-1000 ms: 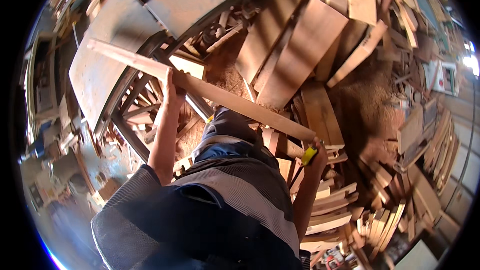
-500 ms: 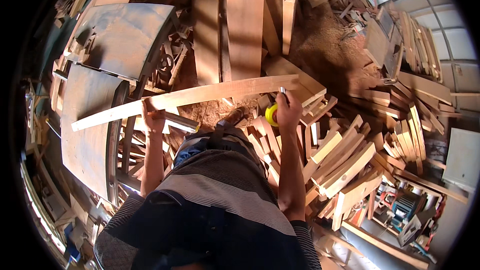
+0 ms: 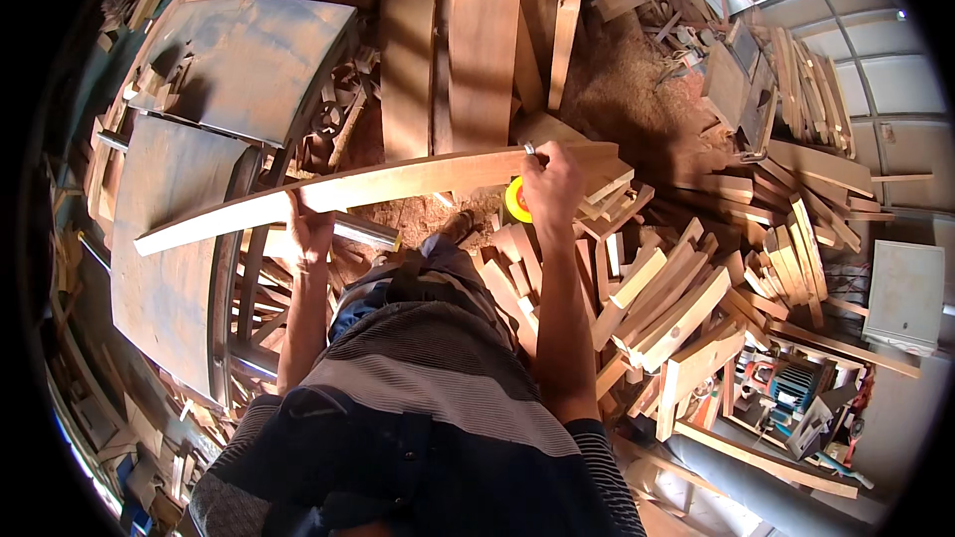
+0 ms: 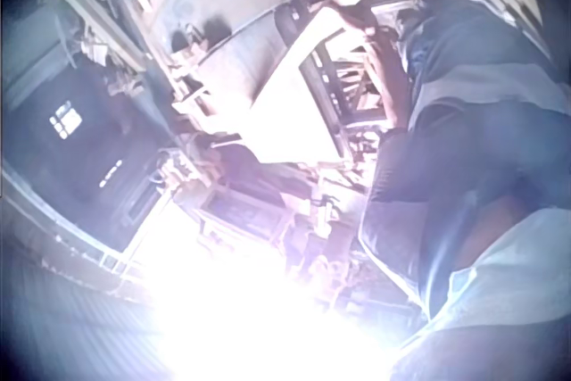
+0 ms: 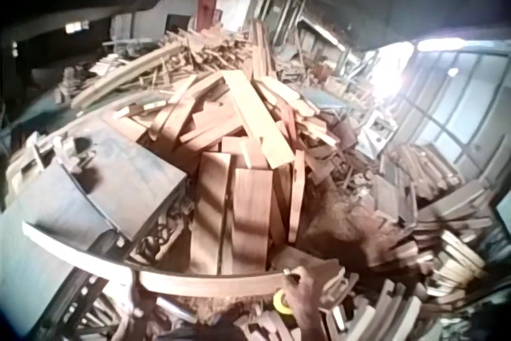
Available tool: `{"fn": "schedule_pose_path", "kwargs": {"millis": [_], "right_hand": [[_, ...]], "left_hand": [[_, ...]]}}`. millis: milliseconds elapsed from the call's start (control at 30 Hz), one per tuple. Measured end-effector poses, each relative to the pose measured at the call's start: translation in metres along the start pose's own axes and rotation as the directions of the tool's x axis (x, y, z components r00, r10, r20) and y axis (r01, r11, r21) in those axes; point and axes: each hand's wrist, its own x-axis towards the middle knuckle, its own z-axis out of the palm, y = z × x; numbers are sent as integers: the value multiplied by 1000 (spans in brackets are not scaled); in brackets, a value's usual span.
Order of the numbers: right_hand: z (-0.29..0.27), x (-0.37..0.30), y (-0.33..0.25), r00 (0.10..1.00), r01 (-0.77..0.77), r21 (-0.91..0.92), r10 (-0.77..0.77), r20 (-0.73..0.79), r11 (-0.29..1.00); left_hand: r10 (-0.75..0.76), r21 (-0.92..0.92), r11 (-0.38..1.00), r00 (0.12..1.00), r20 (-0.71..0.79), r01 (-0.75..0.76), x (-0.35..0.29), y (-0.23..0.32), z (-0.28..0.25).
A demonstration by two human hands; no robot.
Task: The person measures wood planks using a tape measure in a woodworking shop, handling various planks one at a time and extending the tape measure across their length.
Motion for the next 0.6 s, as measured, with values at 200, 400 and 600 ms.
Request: {"fn": "schedule_pose_path", "kwargs": {"millis": [200, 400, 600], "right_hand": [[-20, -33, -17, 985, -172, -91, 170, -33, 981], [-40, -97, -13, 954, -300, 309, 290, 78, 903], [-30, -137, -25, 930, -367, 419, 341, 138, 831]], "left_hand": [[56, -61, 997, 998, 36, -54, -7, 12, 18], [41, -95, 995, 985, 169, -25, -19, 33, 43], [49, -169, 985, 992, 120, -28, -22, 45, 40]]}}
